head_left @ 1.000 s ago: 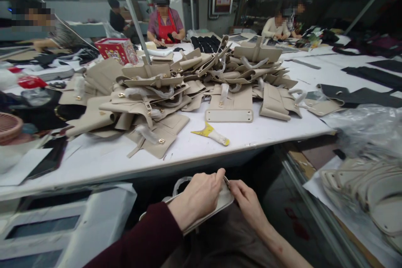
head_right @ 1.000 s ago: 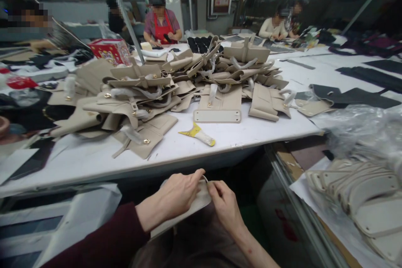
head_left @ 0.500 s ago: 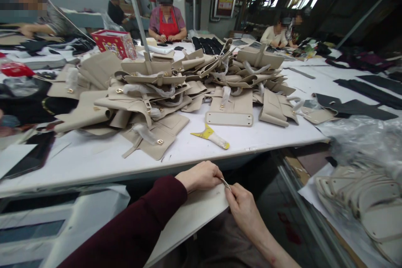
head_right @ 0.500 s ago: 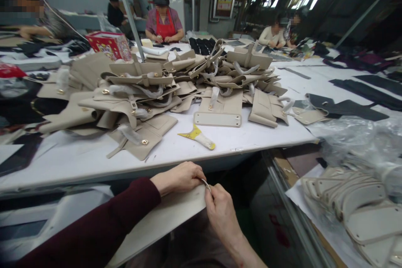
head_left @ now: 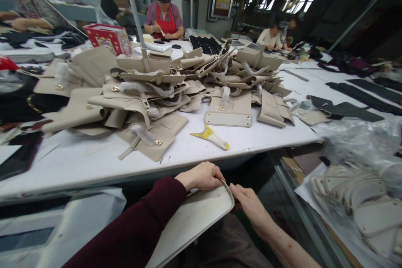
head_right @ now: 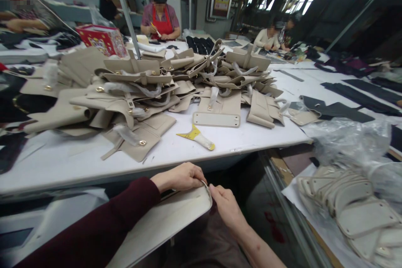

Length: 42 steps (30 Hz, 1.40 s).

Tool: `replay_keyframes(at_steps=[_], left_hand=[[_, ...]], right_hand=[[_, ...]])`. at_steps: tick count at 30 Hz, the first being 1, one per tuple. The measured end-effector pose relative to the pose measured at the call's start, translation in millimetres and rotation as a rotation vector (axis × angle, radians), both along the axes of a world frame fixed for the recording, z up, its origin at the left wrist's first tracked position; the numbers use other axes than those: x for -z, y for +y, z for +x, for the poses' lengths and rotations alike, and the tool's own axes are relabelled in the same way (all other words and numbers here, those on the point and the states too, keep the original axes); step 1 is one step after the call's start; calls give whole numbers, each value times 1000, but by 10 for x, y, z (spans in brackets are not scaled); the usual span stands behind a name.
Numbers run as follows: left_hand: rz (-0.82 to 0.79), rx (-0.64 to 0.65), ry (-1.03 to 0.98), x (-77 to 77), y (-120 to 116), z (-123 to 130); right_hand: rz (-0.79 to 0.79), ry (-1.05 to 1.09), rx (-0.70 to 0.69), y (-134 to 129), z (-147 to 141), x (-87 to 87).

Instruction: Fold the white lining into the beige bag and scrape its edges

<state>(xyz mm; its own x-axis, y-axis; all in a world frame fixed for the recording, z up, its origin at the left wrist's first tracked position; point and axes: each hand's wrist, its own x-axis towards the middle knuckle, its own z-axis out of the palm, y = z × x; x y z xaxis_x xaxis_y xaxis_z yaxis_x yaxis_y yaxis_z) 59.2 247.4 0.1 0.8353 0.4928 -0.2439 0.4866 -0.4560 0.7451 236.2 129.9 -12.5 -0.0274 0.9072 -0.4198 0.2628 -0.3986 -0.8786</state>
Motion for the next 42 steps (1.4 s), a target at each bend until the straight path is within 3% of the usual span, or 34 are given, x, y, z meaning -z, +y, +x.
replay_keyframes(at_steps=[5, 15, 23, 27, 30, 35, 39, 42], left_hand=[[33, 3, 7, -20, -27, 12], [34, -31, 45, -62, -58, 13], [-15, 19, 83, -160, -20, -53], [-1, 9, 50, -249, -103, -249], [69, -133, 31, -328, -323, -587], [128, -555, 114, -338, -919, -1162], [255, -782, 113, -226, -1278, -1150], [400, -815, 81, -142, -1355, -926]], right_hand=[[-171, 229, -33, 66, -12, -42], [-107, 27, -127, 131, -30, -71], [-354, 100, -218, 259, 3, -124], [-440, 78, -288, 413, 66, -157], [-433, 31, -327, 465, 96, -120], [-332, 39, -352, 337, 54, -7], [-208, 129, -249, 187, 35, 72], [-228, 329, -229, 166, 67, 147]])
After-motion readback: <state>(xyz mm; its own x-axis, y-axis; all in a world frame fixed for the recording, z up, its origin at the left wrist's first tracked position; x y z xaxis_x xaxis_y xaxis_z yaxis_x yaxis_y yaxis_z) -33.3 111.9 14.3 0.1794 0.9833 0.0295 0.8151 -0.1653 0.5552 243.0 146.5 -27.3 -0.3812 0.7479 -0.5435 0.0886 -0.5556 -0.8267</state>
